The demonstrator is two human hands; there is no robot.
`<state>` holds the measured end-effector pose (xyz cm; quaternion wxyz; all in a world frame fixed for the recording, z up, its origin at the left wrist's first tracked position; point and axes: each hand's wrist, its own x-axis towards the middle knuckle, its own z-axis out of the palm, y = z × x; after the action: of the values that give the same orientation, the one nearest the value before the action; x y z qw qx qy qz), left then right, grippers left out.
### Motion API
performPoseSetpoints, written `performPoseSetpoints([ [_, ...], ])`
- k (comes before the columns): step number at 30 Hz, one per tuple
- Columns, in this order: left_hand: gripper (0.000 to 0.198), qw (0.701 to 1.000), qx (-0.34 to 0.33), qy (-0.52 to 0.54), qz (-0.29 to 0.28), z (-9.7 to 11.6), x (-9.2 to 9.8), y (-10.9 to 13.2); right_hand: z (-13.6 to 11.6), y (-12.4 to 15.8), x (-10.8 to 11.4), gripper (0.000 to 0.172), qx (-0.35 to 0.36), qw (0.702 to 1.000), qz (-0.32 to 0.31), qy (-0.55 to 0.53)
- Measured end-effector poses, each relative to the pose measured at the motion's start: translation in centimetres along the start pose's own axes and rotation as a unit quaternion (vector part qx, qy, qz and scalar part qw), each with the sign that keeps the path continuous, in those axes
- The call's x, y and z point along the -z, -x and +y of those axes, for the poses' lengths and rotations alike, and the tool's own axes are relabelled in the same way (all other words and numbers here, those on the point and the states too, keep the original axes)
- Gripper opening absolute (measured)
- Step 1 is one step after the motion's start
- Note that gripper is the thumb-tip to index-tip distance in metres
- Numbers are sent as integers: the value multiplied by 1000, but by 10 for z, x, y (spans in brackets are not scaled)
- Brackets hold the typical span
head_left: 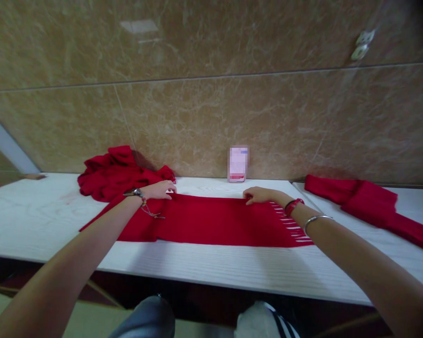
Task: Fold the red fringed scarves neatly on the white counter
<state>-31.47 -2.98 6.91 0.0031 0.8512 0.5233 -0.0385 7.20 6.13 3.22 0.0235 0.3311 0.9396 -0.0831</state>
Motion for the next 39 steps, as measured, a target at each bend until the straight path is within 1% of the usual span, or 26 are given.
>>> performPoseSetpoints([
  [2, 15, 1000, -3, -11, 24, 0, 0, 5, 0, 5, 0, 16, 5, 1000, 6, -6],
  [3, 16, 1000, 7, -17, 22, -1, -1, 8, 1, 7, -1, 17, 7, 1000, 11, -8],
  [4, 18, 999, 25, -22, 9, -2, -1, 11, 1, 9, -1, 17, 10, 1000, 18, -9],
  [7, 28, 993, 105, -40, -46, -9, -3, 21, 1, 15, -4, 18, 17, 999, 46, 1],
  [8, 31, 989, 128, -45, -52, -12, -4, 25, 1, 16, -4, 18, 18, 998, 55, 7],
  [10, 32, 986, 155, -58, -40, -18, -2, 31, 1, 18, -4, 16, 16, 997, 72, 18],
  [12, 28, 987, 144, -66, -18, -23, 5, 38, 0, 22, -3, 16, 11, 996, 89, 24],
  [15, 22, 991, 101, -82, 1, -21, 20, 54, -3, 34, 1, 18, 7, 992, 120, 26],
  [18, 29, 990, 92, -105, 25, -11, 31, 77, -12, 56, 2, 18, 30, 984, 177, 16],
  [20, 38, 990, 81, -107, 49, -1, 32, 96, -23, 75, -2, 17, 53, 975, 213, 14],
  [22, 43, 990, 77, -109, 50, 8, 26, 114, -37, 95, -8, 18, 76, 971, 226, 23],
  [23, 43, 990, 78, -107, 42, 12, 22, 123, -44, 105, -13, 18, 90, 970, 224, 32],
  [26, 32, 992, 83, -90, 2, 25, 5, 143, -63, 126, -32, 18, 128, 967, 208, 71],
  [28, 30, 993, 87, -79, -19, 33, -6, 151, -69, 133, -45, 20, 139, 963, 205, 103],
  [32, 34, 989, 113, -91, -25, 44, -21, 156, -69, 134, -62, 29, 113, 964, 202, 133],
  [35, 37, 985, 128, -109, -27, 43, -26, 156, -65, 134, -64, 33, 100, 968, 189, 134],
  [39, 37, 986, 133, -97, -27, 38, -26, 155, -62, 141, -63, 36, 120, 969, 177, 126],
])
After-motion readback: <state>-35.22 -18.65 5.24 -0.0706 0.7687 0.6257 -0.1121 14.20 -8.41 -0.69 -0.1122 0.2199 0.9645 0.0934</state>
